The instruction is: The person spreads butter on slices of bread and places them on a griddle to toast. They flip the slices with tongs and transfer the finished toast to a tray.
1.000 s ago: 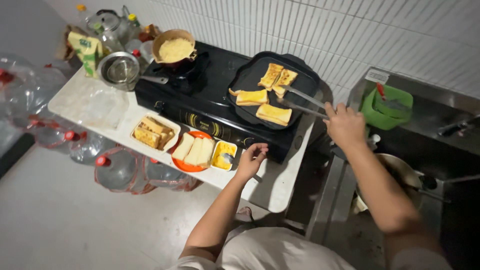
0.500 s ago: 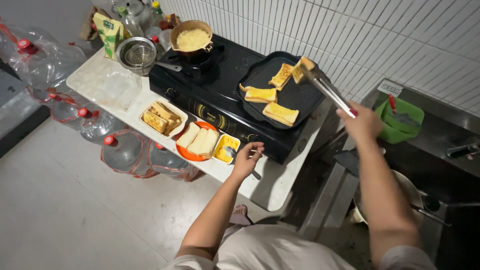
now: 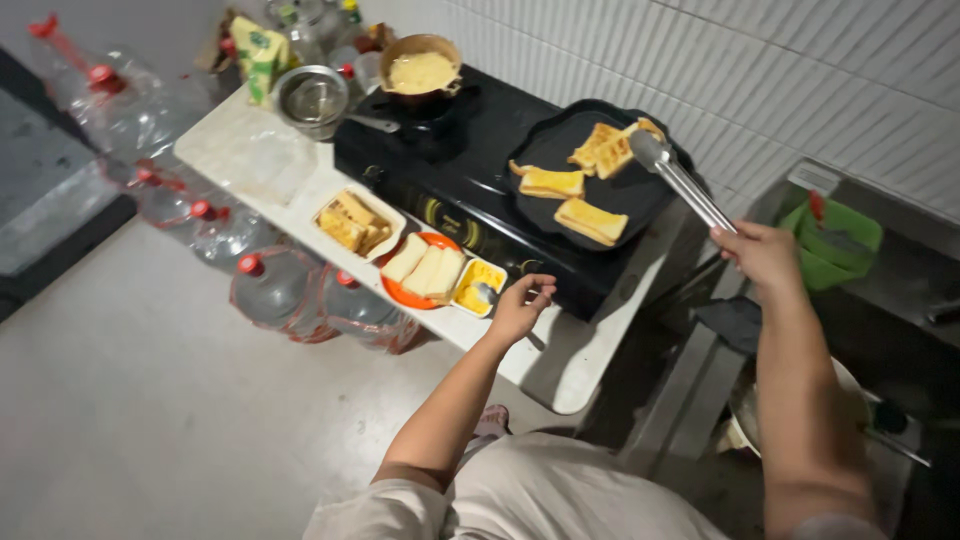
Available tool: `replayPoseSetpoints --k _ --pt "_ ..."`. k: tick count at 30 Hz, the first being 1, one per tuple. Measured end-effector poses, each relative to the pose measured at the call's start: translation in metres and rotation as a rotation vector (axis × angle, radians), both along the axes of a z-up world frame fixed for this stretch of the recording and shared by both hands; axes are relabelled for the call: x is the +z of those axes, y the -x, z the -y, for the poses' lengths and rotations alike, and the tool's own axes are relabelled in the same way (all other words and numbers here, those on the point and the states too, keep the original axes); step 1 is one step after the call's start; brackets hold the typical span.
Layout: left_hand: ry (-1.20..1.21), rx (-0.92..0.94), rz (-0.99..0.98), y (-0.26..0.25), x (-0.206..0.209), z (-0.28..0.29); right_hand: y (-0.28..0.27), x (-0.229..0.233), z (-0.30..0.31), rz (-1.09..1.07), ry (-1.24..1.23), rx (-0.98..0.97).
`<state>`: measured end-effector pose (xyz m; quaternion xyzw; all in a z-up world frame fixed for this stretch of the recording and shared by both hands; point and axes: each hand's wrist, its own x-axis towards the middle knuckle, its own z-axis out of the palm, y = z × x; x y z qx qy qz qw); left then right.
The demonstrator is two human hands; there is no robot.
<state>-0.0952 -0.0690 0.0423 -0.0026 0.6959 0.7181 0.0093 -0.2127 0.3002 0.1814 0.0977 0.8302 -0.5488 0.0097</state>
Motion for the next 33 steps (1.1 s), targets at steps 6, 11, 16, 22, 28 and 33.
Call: replayPoseSetpoints --k 6,11,16,22,28,33 --pt "0.018 0.128 -0.012 -0.027 -0.012 0.034 -0.008 0.029 0.047 -0.148 -0.282 0.139" --pt "0.108 0.347 -0.095 -0.053 -0.041 0.09 0.011 0.023 0.139 -0.106 -0.266 0.348" --pt "0.008 0.534 0.123 -0.063 -0.078 0.168 0.031 -0.011 0.257 0.088 -0.093 0.567" --pt "0.039 0.65 0.095 -0.043 -0.095 0.28 0.083 0.011 0.386 -0.039 -0.658 0.843" --pt "0.096 0.778 0.164 -0.014 -0.109 0.36 0.146 0.05 0.515 -0.069 -1.11 1.121" --pt "0.226 0.814 0.112 0.016 -0.117 0.393 0.175 0.055 0.595 -0.041 -1.165 1.231"
